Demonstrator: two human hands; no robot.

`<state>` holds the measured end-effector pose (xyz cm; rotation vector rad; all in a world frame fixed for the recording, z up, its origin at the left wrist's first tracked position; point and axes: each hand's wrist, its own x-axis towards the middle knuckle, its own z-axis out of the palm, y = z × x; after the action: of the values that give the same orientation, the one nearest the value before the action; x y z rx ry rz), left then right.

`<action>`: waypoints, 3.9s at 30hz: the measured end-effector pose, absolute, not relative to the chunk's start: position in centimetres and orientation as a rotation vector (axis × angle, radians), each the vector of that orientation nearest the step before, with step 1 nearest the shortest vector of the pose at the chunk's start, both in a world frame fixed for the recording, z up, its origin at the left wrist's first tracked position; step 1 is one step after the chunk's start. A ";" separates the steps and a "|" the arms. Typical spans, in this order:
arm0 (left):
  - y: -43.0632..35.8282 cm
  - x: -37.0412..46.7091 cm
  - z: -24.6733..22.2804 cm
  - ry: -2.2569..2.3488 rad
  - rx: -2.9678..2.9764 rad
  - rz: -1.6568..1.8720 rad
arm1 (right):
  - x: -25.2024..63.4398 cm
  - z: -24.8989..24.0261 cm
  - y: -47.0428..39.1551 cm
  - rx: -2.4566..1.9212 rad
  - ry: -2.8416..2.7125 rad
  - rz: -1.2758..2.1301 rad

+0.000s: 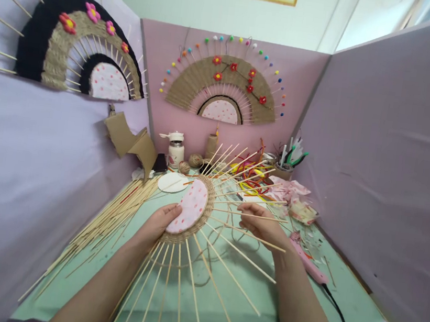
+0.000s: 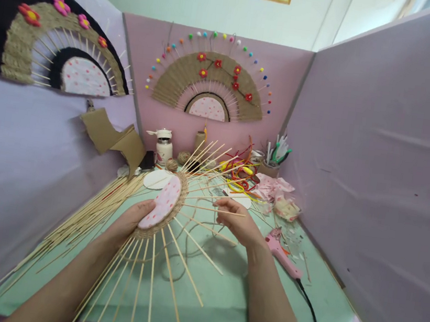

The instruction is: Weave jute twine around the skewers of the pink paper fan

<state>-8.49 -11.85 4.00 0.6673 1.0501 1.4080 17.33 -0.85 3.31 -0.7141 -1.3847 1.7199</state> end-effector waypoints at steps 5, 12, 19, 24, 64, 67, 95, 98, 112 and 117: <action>-11.6 -8.5 3.3 1.083 0.700 1.369 | 18.2 3.7 0.0 -0.603 -1.160 1.712; -11.6 -8.2 3.4 1.150 0.741 1.351 | 18.3 3.5 0.6 -0.526 -0.999 1.671; -11.5 -8.2 3.4 1.206 0.764 1.337 | 19.2 4.1 0.5 -0.450 -0.918 1.662; -11.6 -8.1 3.6 1.245 0.762 1.333 | 19.9 4.4 0.7 -0.462 -0.884 1.620; -12.2 -7.0 2.7 1.210 0.888 1.176 | 16.9 0.9 3.4 -1.051 -1.197 1.173; -12.3 -6.9 2.8 1.228 0.889 1.166 | 16.8 0.4 3.9 -1.105 -1.240 1.161; -11.8 -7.5 3.7 1.231 0.641 1.425 | 17.6 1.9 1.9 -0.955 -1.244 0.926; -12.0 -7.5 3.7 1.228 0.626 1.422 | 16.5 2.1 1.0 -0.889 -1.403 1.078; -11.8 -6.9 3.5 1.244 0.618 1.376 | 14.6 1.4 -0.6 -0.839 -1.508 1.137; -11.9 -6.8 3.5 1.251 0.632 1.361 | 14.3 1.2 -0.9 -0.844 -1.500 1.127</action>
<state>-6.76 -11.87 3.52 0.6324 1.2512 1.3610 14.33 -0.94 1.21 -0.8439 -1.4999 1.1274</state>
